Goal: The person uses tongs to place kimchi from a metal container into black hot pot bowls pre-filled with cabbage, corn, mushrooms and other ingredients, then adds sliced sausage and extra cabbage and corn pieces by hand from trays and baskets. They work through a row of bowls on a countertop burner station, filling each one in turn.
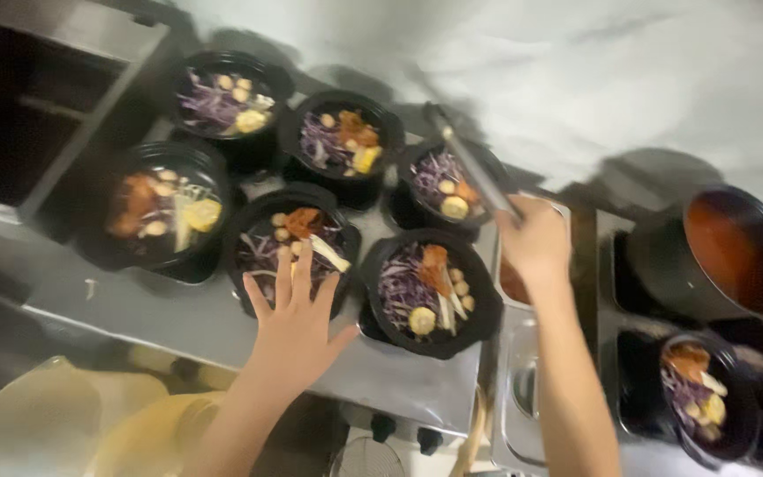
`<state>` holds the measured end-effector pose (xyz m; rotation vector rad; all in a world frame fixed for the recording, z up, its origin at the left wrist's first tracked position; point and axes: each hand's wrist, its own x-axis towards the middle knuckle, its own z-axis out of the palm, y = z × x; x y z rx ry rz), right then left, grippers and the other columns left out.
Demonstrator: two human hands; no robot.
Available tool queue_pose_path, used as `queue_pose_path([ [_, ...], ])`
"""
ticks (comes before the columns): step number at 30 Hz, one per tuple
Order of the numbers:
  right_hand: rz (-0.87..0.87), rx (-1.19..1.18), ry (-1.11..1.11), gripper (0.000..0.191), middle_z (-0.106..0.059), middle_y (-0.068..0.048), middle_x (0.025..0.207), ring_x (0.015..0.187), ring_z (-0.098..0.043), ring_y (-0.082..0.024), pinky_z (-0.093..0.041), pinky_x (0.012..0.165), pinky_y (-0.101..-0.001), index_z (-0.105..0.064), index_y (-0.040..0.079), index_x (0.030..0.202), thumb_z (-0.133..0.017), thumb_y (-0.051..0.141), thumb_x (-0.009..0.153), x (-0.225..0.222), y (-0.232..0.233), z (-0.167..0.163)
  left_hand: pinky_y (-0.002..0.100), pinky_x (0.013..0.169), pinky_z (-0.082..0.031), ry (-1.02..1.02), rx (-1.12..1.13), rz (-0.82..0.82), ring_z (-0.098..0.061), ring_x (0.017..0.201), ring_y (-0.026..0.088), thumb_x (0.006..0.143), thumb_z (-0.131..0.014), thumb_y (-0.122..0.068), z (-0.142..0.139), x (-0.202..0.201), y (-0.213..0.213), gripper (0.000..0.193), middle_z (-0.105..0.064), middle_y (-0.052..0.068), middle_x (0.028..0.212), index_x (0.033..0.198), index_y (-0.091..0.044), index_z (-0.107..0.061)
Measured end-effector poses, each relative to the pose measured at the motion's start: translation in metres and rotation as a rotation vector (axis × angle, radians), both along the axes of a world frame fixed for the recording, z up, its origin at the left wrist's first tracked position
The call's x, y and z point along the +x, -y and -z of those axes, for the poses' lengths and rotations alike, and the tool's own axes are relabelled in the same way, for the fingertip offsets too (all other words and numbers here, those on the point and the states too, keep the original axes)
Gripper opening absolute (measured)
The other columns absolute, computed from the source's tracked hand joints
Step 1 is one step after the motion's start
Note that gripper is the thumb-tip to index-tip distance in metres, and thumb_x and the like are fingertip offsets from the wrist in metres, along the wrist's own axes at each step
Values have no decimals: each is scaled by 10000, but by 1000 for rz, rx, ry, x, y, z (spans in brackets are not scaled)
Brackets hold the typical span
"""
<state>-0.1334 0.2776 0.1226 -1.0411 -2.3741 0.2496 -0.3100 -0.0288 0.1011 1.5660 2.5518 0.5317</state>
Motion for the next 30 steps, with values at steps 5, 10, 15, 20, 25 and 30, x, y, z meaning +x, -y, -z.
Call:
queue_pose_path([
  [5, 338, -76, 146, 341, -735, -207, 1067, 987, -698, -421, -559, 850, -492, -774, 129, 1189, -738, 314, 905, 127, -12, -6, 824, 1049, -88, 55, -31, 97, -78, 1537, 460, 740, -782, -504, -2, 43, -23, 849, -135, 233, 1657, 1439, -96, -524],
  [10, 516, -62, 400, 375, -735, -198, 1084, 981, -703, -430, -564, 852, -526, -786, 165, 1180, -755, 357, 859, 205, -35, 25, 810, 1079, -51, 121, -101, 194, -58, 1548, 443, 723, -802, -463, -5, 92, -49, 841, -125, 206, 1666, 1427, -102, -516],
  [15, 557, -149, 520, 289, -717, -191, 1137, 997, -708, -432, -569, 862, -531, -785, 177, 1117, -680, 294, 874, 216, -63, 86, 814, 1077, -46, 129, -74, 271, -55, 1548, 451, 743, -804, -448, 1, 134, -73, 825, -141, 235, 1659, 1422, -81, -511],
  [20, 549, -154, 689, 236, -728, -167, 1146, 1009, -730, -394, -591, 856, -490, -796, 78, 1014, -627, 215, 922, 213, -81, 116, 845, 1066, -49, 113, -38, 282, -68, 1523, 470, 701, -819, -446, 9, 156, -79, 894, -154, 257, 1634, 1441, -61, -496],
  [25, 489, -91, 835, 232, -728, -166, 1161, 995, -754, -353, -616, 803, -438, -792, 57, 1001, -587, 159, 964, 208, -84, 123, 818, 1056, -62, 104, -40, 291, -76, 1538, 463, 719, -814, -440, 12, 171, -81, 867, -169, 249, 1636, 1436, -58, -512],
  [30, 439, -149, 898, 226, -748, -165, 1136, 1030, -745, -333, -613, 823, -413, -798, 93, 1025, -594, 163, 957, 185, -93, 139, 836, 1076, -64, 121, -70, 307, -73, 1529, 469, 711, -818, -440, 10, 188, -90, 864, -165, 243, 1629, 1426, -59, -517],
])
